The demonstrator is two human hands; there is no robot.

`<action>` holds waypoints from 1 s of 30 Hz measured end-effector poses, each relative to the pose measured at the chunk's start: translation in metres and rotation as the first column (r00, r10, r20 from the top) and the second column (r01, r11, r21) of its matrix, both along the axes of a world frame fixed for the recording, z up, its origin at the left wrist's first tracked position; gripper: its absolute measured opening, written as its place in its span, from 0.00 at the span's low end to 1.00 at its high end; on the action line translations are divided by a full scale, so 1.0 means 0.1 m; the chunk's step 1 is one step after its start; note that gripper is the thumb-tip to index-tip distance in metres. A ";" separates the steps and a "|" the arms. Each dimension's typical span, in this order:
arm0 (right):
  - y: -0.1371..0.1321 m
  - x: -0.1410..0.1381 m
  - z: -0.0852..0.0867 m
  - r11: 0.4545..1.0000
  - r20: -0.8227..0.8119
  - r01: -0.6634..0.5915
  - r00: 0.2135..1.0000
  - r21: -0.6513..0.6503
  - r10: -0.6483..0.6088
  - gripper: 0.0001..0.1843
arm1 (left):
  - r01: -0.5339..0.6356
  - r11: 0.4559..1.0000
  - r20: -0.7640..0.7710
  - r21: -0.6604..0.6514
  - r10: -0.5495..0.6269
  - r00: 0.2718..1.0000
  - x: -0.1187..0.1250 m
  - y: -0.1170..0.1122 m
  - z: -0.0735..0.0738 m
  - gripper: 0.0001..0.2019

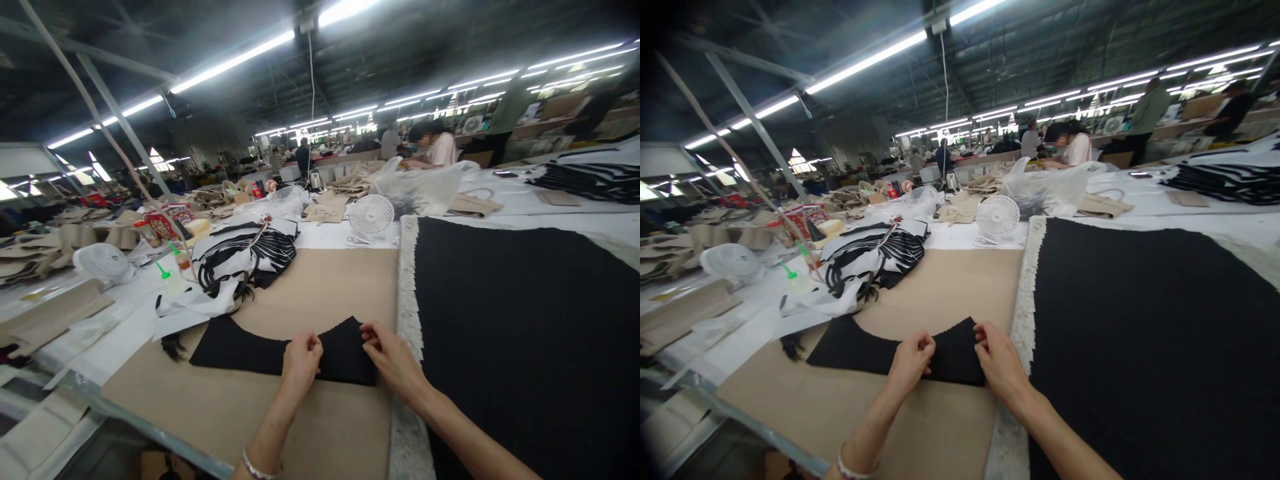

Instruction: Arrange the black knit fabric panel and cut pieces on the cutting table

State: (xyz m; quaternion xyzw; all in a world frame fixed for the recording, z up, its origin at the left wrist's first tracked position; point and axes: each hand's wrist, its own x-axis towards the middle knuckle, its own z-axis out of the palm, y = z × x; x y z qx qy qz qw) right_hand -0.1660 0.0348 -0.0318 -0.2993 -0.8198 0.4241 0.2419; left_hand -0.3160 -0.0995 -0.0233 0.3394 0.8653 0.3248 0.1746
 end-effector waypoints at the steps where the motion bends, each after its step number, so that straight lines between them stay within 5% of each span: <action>1: 0.00 0.00 -0.02 1.000 -0.003 -0.003 1.000 0.000 0.003 0.14 | 0.011 1.000 -0.039 0.019 -0.010 0.999 0.04 0.00 0.01 0.07; 5: 0.00 0.00 -0.06 1.000 -0.025 0.002 1.000 0.002 -0.002 0.14 | 0.129 0.990 -0.177 0.054 -0.118 0.977 0.29 0.02 0.08 0.06; 10: 0.05 0.02 -0.02 0.999 -0.030 0.041 0.999 0.011 -0.041 0.16 | 0.197 0.950 -0.364 -0.243 -0.277 0.889 0.51 0.16 0.10 0.09; 14: 0.12 0.09 0.04 0.997 -0.032 0.075 0.997 0.014 -0.075 0.17 | 0.185 0.944 -0.396 -0.272 -0.285 0.873 0.52 0.23 0.10 0.15; 23: 0.10 0.14 0.07 1.000 -0.054 0.020 0.998 0.001 -0.020 0.16 | 0.109 0.980 -0.288 -0.165 -0.153 0.945 0.32 0.21 0.14 0.12; 30: 0.00 0.01 -0.03 0.993 -0.007 -0.112 0.994 0.032 0.112 0.17 | 0.064 0.997 -0.104 0.037 -0.060 0.993 0.17 0.17 0.02 0.08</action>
